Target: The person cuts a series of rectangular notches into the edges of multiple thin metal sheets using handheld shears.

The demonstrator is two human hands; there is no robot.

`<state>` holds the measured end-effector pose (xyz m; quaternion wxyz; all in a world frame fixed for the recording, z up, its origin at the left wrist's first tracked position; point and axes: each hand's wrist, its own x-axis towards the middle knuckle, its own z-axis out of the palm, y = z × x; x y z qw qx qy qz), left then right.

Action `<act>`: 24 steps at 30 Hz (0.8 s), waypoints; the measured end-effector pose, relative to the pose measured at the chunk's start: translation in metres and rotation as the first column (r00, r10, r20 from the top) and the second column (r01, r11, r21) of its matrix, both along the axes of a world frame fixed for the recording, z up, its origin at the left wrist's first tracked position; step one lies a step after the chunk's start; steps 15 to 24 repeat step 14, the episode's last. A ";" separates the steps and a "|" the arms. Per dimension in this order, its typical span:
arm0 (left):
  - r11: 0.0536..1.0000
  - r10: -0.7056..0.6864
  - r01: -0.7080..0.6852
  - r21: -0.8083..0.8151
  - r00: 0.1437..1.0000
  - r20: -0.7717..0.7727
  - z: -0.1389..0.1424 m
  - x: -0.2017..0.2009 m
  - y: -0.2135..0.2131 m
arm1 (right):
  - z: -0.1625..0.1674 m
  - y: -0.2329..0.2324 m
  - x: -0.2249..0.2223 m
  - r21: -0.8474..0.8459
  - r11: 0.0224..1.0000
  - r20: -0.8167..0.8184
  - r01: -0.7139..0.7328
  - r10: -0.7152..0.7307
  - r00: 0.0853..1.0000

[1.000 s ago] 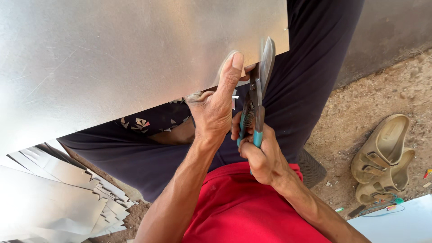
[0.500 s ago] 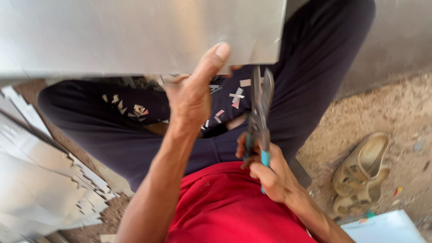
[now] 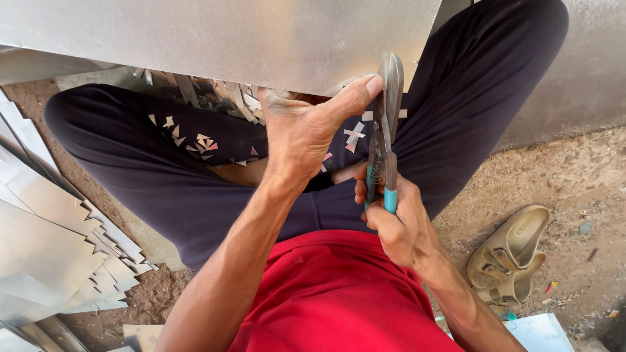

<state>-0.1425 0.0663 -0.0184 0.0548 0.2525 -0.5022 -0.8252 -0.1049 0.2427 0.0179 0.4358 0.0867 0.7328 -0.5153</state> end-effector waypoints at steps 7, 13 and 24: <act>0.998 -0.028 0.027 0.059 1.000 0.004 -0.001 0.001 -0.002 | -0.014 0.005 0.003 0.110 0.994 -0.063 -0.022 0.029 0.998; 0.998 -0.002 0.006 0.061 0.998 -0.066 0.010 0.021 -0.051 | 0.004 0.041 0.006 0.048 0.911 -0.009 -0.410 0.411 0.912; 1.000 -0.001 0.000 -0.015 0.998 -0.057 0.014 0.036 -0.073 | 0.004 0.047 0.001 0.080 0.890 -0.001 -0.450 0.451 0.892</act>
